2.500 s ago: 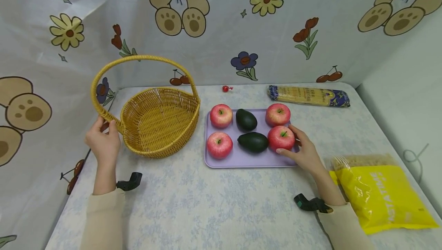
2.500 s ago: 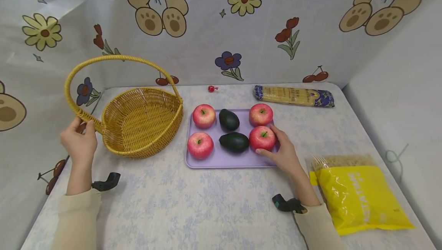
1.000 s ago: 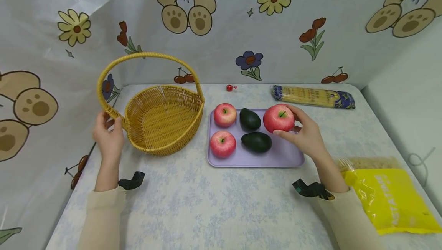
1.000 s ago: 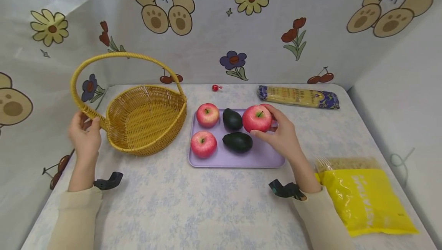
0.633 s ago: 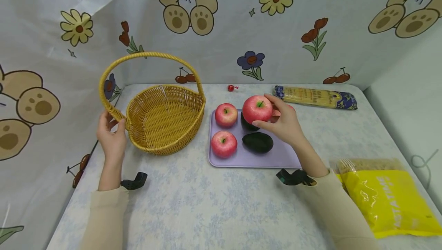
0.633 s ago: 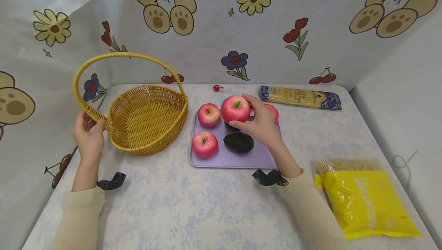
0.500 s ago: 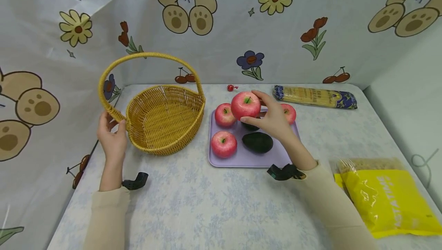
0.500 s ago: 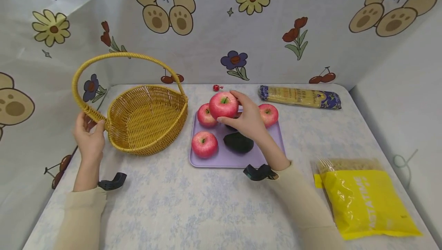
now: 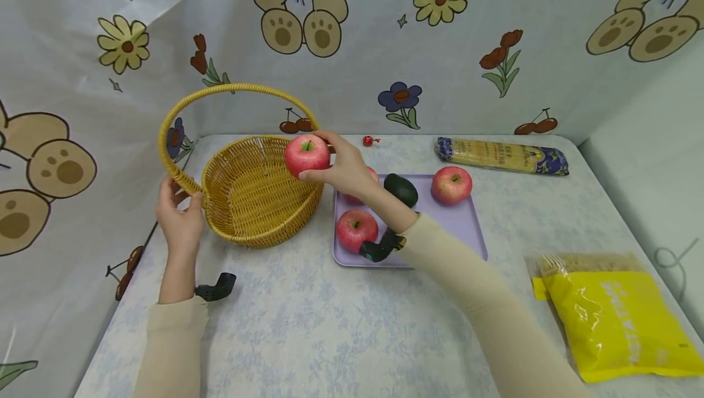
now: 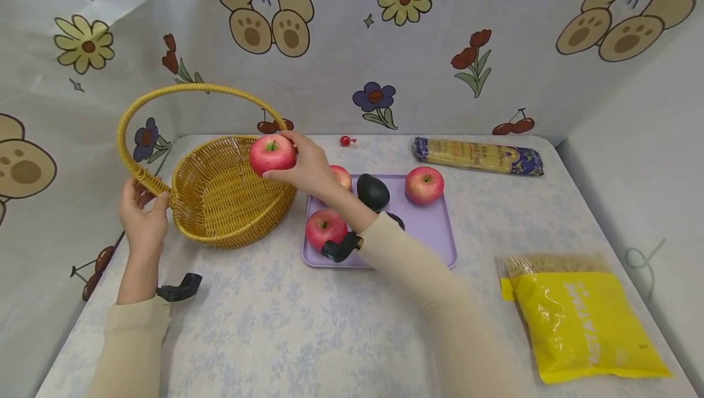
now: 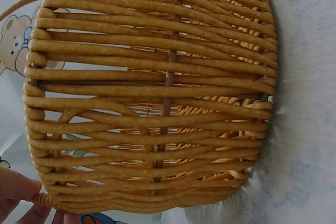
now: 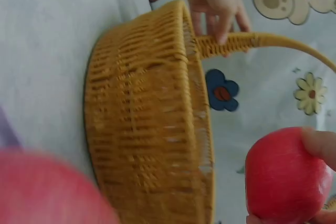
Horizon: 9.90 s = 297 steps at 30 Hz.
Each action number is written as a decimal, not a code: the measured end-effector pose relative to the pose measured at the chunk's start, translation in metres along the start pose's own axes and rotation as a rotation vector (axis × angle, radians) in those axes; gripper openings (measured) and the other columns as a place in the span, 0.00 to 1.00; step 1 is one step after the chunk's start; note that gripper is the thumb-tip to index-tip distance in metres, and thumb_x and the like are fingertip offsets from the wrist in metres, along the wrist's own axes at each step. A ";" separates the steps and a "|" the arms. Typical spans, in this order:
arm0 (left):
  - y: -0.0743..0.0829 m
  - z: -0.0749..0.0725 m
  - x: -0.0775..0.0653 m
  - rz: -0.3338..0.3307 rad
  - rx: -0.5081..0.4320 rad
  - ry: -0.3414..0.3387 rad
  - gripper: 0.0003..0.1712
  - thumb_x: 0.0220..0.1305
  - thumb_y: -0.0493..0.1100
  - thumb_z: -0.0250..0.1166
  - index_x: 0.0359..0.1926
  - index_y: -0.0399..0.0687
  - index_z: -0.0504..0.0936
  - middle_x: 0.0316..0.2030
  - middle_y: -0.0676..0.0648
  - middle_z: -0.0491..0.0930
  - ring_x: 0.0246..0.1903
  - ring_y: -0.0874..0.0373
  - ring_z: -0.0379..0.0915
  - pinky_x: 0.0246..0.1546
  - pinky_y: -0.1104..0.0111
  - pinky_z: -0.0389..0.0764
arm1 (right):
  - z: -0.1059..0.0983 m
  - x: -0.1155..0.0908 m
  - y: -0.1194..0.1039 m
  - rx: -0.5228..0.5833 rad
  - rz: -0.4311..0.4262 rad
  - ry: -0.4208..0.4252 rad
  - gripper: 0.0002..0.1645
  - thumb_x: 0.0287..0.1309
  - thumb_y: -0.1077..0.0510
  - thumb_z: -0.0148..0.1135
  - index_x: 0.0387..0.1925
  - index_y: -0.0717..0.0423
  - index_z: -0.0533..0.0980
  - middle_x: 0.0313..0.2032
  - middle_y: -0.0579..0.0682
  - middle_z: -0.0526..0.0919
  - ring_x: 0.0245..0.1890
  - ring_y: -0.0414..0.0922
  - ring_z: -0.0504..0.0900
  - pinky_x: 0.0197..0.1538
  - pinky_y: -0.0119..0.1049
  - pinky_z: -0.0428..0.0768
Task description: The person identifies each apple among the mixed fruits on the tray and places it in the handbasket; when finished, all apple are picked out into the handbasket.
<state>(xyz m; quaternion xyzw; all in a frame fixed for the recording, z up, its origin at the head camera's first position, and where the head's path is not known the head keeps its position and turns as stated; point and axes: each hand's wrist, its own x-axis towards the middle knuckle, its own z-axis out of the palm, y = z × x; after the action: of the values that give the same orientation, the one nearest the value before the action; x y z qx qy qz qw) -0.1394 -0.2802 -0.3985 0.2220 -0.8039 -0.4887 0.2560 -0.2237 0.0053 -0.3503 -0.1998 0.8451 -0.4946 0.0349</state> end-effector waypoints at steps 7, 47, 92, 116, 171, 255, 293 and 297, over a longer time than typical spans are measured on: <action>-0.002 -0.002 0.002 -0.023 0.004 -0.009 0.29 0.70 0.36 0.57 0.67 0.65 0.68 0.60 0.47 0.72 0.57 0.56 0.69 0.47 0.69 0.73 | 0.053 0.024 -0.010 -0.075 -0.037 -0.037 0.48 0.45 0.49 0.78 0.66 0.52 0.67 0.60 0.49 0.76 0.57 0.46 0.76 0.57 0.38 0.77; -0.002 -0.001 0.001 -0.036 0.008 0.003 0.30 0.69 0.36 0.58 0.67 0.68 0.68 0.60 0.48 0.72 0.56 0.58 0.69 0.45 0.72 0.72 | 0.151 0.072 0.001 -0.313 0.133 -0.071 0.47 0.45 0.43 0.77 0.66 0.46 0.67 0.58 0.43 0.78 0.60 0.46 0.74 0.70 0.41 0.64; -0.001 -0.001 0.003 -0.036 0.038 -0.010 0.30 0.70 0.37 0.57 0.68 0.68 0.67 0.61 0.48 0.72 0.57 0.57 0.69 0.47 0.70 0.73 | 0.117 0.016 -0.039 -0.151 -0.094 -0.110 0.45 0.55 0.45 0.71 0.71 0.49 0.64 0.64 0.51 0.71 0.62 0.46 0.71 0.54 0.33 0.78; -0.003 -0.004 0.002 -0.069 0.050 0.002 0.28 0.71 0.38 0.56 0.68 0.67 0.67 0.62 0.49 0.72 0.58 0.57 0.69 0.50 0.68 0.73 | 0.006 -0.105 -0.006 -0.034 -0.249 0.023 0.50 0.42 0.48 0.79 0.68 0.50 0.68 0.66 0.46 0.72 0.68 0.44 0.68 0.67 0.46 0.70; -0.003 0.002 0.001 -0.033 0.046 0.009 0.29 0.70 0.37 0.57 0.68 0.67 0.67 0.61 0.48 0.73 0.57 0.58 0.70 0.47 0.71 0.73 | -0.166 -0.124 0.158 -0.039 0.364 0.234 0.59 0.57 0.52 0.70 0.78 0.51 0.42 0.77 0.58 0.46 0.74 0.63 0.51 0.70 0.60 0.58; -0.002 0.001 -0.001 -0.016 0.032 0.000 0.30 0.70 0.36 0.57 0.69 0.66 0.67 0.60 0.47 0.73 0.56 0.57 0.70 0.47 0.71 0.72 | -0.132 -0.123 0.064 0.074 0.117 0.245 0.47 0.50 0.60 0.74 0.71 0.50 0.63 0.63 0.54 0.70 0.56 0.46 0.70 0.45 0.19 0.78; -0.004 0.001 0.002 -0.037 0.065 -0.006 0.29 0.71 0.37 0.57 0.69 0.64 0.67 0.61 0.48 0.72 0.58 0.55 0.69 0.51 0.67 0.75 | 0.094 0.027 -0.005 -0.073 0.128 0.110 0.50 0.44 0.52 0.79 0.68 0.58 0.66 0.63 0.54 0.75 0.64 0.51 0.71 0.67 0.44 0.69; -0.005 0.001 0.002 -0.030 0.057 -0.004 0.29 0.70 0.37 0.57 0.69 0.65 0.67 0.61 0.47 0.72 0.58 0.55 0.70 0.49 0.69 0.74 | 0.104 0.036 -0.001 -0.081 0.137 0.129 0.50 0.43 0.52 0.79 0.67 0.58 0.66 0.62 0.54 0.75 0.64 0.50 0.71 0.67 0.44 0.68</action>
<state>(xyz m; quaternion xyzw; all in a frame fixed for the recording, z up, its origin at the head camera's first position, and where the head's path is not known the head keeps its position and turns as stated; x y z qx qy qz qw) -0.1408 -0.2828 -0.4027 0.2402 -0.8146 -0.4699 0.2407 -0.2300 -0.0938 -0.3970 -0.1105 0.8766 -0.4683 0.0063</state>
